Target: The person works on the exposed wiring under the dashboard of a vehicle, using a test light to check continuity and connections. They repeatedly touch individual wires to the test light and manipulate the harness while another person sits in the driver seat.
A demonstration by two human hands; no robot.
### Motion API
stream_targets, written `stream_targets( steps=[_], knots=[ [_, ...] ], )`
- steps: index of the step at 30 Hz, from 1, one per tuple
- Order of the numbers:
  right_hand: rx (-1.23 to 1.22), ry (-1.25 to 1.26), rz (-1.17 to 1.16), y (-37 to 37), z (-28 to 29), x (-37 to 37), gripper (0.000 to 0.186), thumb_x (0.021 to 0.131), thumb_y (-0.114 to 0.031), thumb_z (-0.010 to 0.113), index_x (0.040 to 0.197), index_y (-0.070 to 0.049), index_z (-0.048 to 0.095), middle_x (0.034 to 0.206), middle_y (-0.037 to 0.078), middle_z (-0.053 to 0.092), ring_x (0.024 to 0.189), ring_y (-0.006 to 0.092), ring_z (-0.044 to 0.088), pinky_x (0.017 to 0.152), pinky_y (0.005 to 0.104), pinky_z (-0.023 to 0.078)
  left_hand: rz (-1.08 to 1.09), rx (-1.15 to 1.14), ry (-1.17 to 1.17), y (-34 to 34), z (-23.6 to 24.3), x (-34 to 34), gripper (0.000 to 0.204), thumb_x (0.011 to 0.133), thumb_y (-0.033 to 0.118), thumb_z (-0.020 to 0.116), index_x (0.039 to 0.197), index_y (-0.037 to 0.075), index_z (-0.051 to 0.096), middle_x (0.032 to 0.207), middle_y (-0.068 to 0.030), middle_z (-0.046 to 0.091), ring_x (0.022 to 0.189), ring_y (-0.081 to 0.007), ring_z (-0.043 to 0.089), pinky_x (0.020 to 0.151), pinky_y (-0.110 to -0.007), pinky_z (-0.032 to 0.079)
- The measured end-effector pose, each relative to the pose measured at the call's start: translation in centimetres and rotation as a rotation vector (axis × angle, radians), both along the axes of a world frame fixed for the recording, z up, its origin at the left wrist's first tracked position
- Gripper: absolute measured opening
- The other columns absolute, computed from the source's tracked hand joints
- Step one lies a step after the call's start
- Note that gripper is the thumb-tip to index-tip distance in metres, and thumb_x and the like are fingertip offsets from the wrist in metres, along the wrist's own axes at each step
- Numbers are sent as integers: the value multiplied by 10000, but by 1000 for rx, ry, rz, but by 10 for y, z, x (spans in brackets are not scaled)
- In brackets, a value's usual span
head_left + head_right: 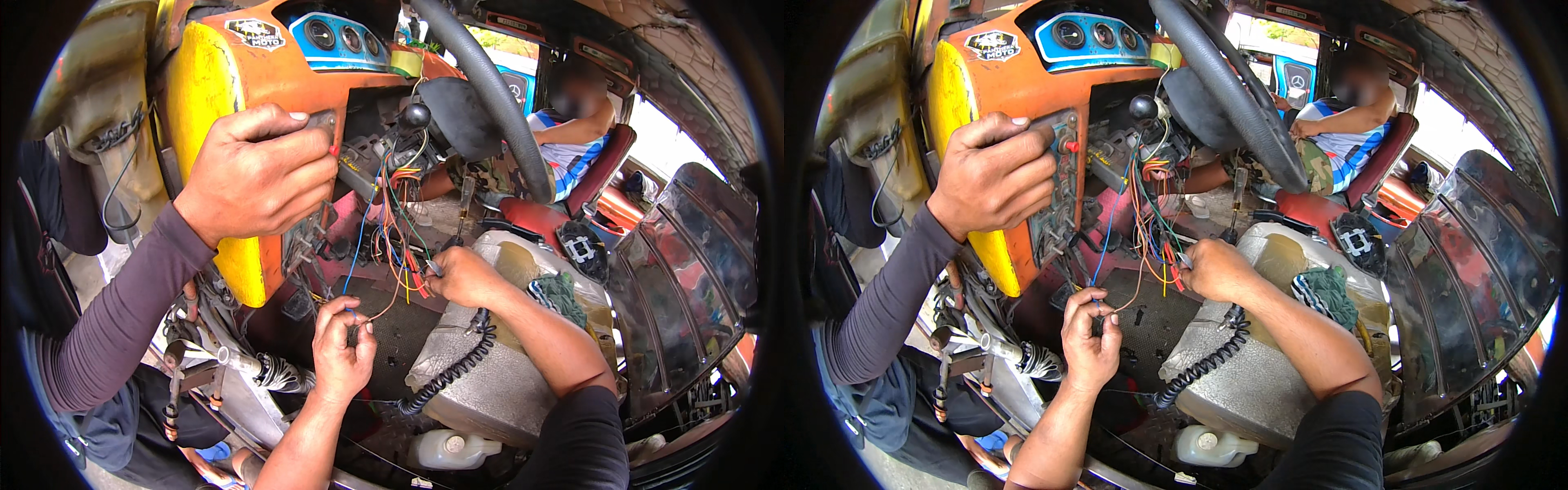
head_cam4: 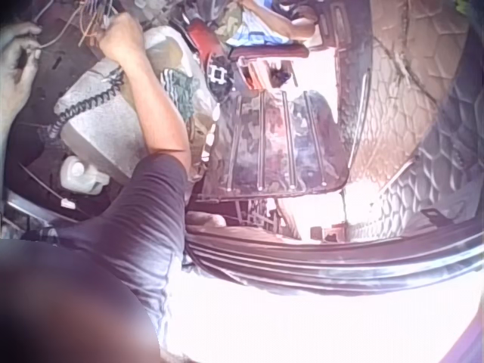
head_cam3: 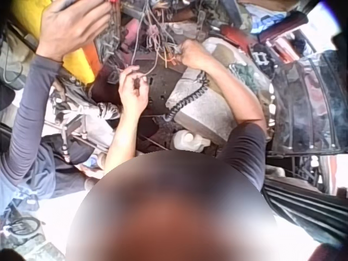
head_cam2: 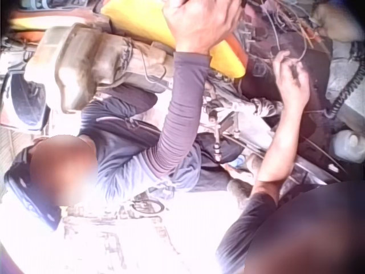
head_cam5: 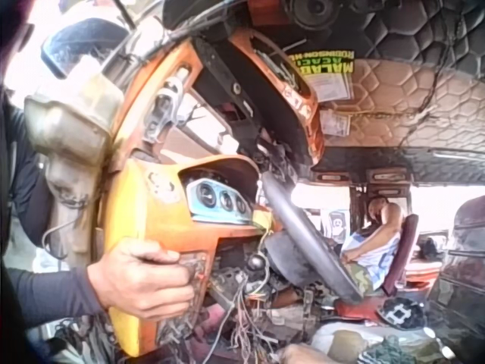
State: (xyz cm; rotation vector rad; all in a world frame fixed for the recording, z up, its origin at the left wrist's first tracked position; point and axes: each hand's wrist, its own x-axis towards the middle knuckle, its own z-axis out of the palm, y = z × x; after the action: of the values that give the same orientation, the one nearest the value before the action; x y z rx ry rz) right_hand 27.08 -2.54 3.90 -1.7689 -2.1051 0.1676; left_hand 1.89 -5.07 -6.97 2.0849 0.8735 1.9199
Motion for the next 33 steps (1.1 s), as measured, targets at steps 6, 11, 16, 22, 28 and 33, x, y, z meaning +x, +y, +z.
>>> stream_targets(
  steps=[6,11,16,22,28,33],
  knots=[
    [-360,372,169,-26,39,2,209,950,-189,725,883,9,731,691,60,676,591,137,640,572,306,518,-8,-31,9,9,-6,-1,152,870,-30,688,983,12,597,1198,-185,661,1103,-345,675,970,-425,525],
    [-337,876,284,-44,66,9,182,977,-193,737,937,-22,691,686,20,631,569,96,604,517,256,498,-11,-60,6,16,-11,-1,148,877,-30,686,992,6,601,1235,-193,654,1123,-357,673,977,-430,524],
    [-303,1257,357,-48,74,13,238,984,-250,750,976,-29,663,680,11,587,516,115,573,489,248,485,130,24,67,14,-6,-2,135,893,-24,697,1010,6,636,1399,-232,589,1189,-371,662,1005,-441,529],
    [-404,1247,448,-58,66,4,227,993,-223,742,1009,-14,654,687,16,586,539,111,579,495,258,486,135,-99,0,1,-2,-5,124,908,-5,749,1028,11,724,1439,-238,582,1140,-317,700,971,-402,558],
    [-483,1202,395,-57,54,-15,223,984,-227,763,976,-21,679,711,16,620,563,95,585,505,250,490,102,-261,-141,-26,-10,-28,120,919,-1,774,1039,-14,775,1004,-108,706,901,-165,677,817,-308,552],
    [-477,1167,431,-56,42,-25,223,985,-222,762,984,-9,697,739,22,645,596,100,607,520,257,507,-55,-453,-413,-64,-6,-44,108,956,27,755,1057,-1,729,956,-53,685,836,-106,635,749,-279,549]
  ],
)
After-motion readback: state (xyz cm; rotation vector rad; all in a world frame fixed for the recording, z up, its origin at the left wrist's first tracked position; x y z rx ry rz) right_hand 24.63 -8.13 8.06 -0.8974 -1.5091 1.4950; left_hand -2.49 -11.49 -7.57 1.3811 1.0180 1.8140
